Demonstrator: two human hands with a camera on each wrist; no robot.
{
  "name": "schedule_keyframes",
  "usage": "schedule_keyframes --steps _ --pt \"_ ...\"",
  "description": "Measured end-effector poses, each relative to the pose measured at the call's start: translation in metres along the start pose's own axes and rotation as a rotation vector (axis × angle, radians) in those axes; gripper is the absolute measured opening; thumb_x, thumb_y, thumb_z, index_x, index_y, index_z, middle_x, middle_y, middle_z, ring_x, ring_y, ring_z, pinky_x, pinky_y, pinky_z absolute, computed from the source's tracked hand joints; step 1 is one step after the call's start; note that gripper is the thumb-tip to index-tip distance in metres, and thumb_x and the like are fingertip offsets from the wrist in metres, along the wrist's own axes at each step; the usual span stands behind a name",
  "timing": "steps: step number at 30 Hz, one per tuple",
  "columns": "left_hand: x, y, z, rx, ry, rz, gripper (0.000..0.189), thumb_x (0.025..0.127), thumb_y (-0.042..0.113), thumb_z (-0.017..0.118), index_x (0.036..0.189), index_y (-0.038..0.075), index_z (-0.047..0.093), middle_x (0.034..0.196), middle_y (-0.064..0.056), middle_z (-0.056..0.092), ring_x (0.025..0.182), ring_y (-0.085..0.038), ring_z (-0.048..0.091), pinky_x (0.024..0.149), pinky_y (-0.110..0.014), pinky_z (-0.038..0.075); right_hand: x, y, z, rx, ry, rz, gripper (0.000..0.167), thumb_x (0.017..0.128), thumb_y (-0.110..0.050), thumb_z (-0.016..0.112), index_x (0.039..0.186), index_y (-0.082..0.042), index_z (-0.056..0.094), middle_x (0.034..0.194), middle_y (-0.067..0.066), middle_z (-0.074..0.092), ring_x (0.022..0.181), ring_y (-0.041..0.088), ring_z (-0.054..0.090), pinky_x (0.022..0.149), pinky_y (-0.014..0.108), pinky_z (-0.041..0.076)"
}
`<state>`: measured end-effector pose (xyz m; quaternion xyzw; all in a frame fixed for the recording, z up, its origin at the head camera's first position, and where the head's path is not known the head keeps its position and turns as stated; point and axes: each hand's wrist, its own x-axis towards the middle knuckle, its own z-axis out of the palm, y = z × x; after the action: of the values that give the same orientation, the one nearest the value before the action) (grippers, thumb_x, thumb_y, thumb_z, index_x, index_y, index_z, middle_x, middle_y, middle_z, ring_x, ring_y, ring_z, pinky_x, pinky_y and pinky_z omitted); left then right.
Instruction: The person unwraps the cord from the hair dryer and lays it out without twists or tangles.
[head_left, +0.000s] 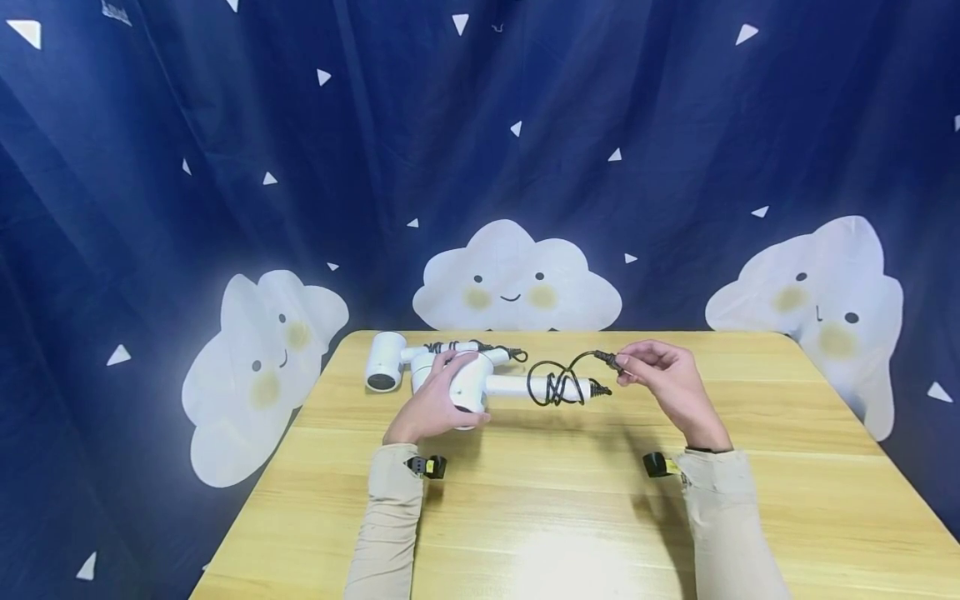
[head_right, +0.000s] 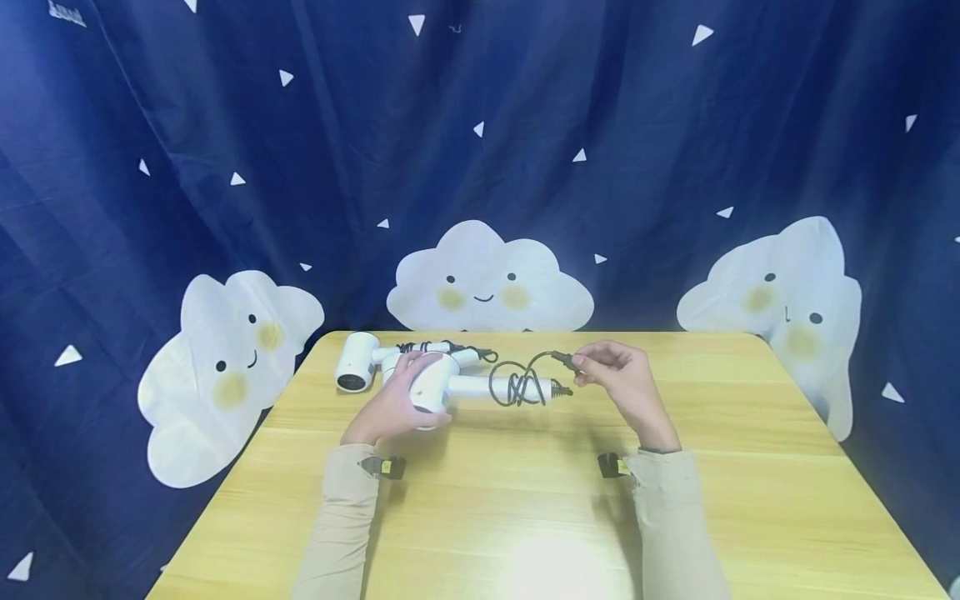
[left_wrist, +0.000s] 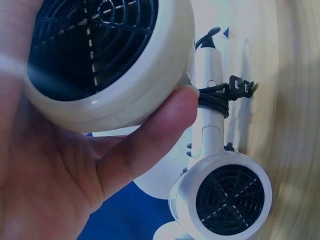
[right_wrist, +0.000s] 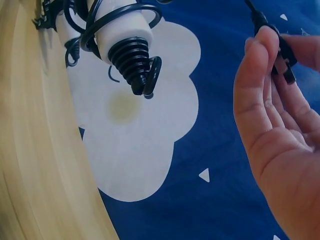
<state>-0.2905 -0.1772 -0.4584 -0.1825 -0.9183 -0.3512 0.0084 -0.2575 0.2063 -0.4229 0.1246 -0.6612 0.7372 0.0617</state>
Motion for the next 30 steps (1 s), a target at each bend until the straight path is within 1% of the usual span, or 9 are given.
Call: schedule_keyframes --steps 5,8,13,18,20,22,26,29,30 --pt "0.0 -0.001 0.0 -0.015 0.008 0.014 0.108 0.063 0.05 0.093 0.156 0.037 0.041 0.164 -0.011 0.029 0.128 -0.037 0.053 0.097 -0.055 0.051 -0.002 -0.002 -0.001 -0.059 -0.063 0.007 0.006 0.096 -0.001 0.069 0.1 -0.004 0.073 0.089 -0.006 0.078 0.069 0.01 0.072 0.074 0.027 0.062" --pt "0.001 -0.003 0.0 -0.014 0.015 0.017 0.108 0.062 0.048 0.094 0.156 0.037 0.041 0.164 -0.013 0.03 0.127 -0.037 0.054 0.097 -0.055 0.051 -0.002 -0.001 -0.002 -0.082 -0.117 0.009 0.006 0.096 -0.001 0.068 0.101 -0.002 0.073 0.09 -0.006 0.078 0.069 0.011 0.072 0.074 0.027 0.061" --pt "0.002 -0.005 0.0 -0.012 0.012 0.014 0.107 0.063 0.048 0.094 0.156 0.037 0.041 0.162 -0.009 0.03 0.126 -0.036 0.054 0.097 -0.055 0.051 -0.001 0.003 -0.006 -0.116 -0.219 0.028 0.007 0.097 -0.002 0.067 0.102 -0.003 0.073 0.089 -0.008 0.076 0.069 0.01 0.071 0.074 0.026 0.059" --pt "0.001 -0.007 0.0 -0.015 0.007 0.001 0.107 0.063 0.049 0.094 0.155 0.042 0.04 0.163 -0.007 0.029 0.129 -0.036 0.053 0.099 -0.056 0.05 -0.001 0.006 -0.01 -0.125 -0.29 0.062 0.008 0.098 -0.004 0.066 0.103 -0.005 0.073 0.09 -0.007 0.076 0.071 0.01 0.071 0.074 0.027 0.059" --pt "0.0 -0.007 0.0 -0.017 0.008 -0.004 0.107 0.063 0.05 0.094 0.155 0.044 0.039 0.164 -0.008 0.029 0.13 -0.037 0.053 0.1 -0.057 0.05 -0.001 0.007 -0.012 -0.115 -0.316 0.076 0.008 0.099 -0.003 0.066 0.103 -0.005 0.072 0.091 -0.007 0.076 0.071 0.01 0.071 0.074 0.027 0.06" --pt "0.0 -0.006 -0.001 -0.015 0.01 -0.006 0.108 0.063 0.05 0.094 0.155 0.044 0.039 0.165 -0.009 0.029 0.131 -0.038 0.053 0.101 -0.058 0.05 -0.002 0.007 -0.013 -0.087 -0.349 0.098 0.009 0.099 -0.002 0.064 0.104 -0.004 0.072 0.093 -0.006 0.076 0.072 0.009 0.071 0.074 0.026 0.06" --pt "0.0 -0.005 -0.001 -0.023 0.014 -0.005 0.108 0.063 0.047 0.094 0.155 0.042 0.039 0.163 -0.006 0.031 0.129 -0.036 0.053 0.1 -0.056 0.05 -0.003 0.009 -0.017 -0.066 -0.42 0.188 0.009 0.099 -0.003 0.064 0.108 -0.002 0.067 0.095 -0.004 0.076 0.076 0.009 0.07 0.075 0.025 0.06" --pt "0.001 -0.005 -0.001 -0.026 0.012 -0.006 0.108 0.063 0.046 0.095 0.156 0.039 0.04 0.161 -0.003 0.031 0.128 -0.035 0.053 0.099 -0.055 0.05 -0.002 0.012 -0.02 -0.101 -0.472 0.257 0.018 0.1 -0.006 0.063 0.115 0.003 0.06 0.095 -0.004 0.073 0.077 0.008 0.068 0.077 0.025 0.06" --pt "0.001 -0.005 -0.001 -0.028 0.012 -0.006 0.108 0.064 0.046 0.095 0.156 0.039 0.04 0.161 -0.002 0.031 0.128 -0.035 0.052 0.1 -0.055 0.05 -0.002 0.013 -0.021 -0.11 -0.487 0.28 0.023 0.1 -0.007 0.063 0.119 0.005 0.056 0.092 -0.005 0.071 0.076 0.007 0.066 0.077 0.026 0.06"
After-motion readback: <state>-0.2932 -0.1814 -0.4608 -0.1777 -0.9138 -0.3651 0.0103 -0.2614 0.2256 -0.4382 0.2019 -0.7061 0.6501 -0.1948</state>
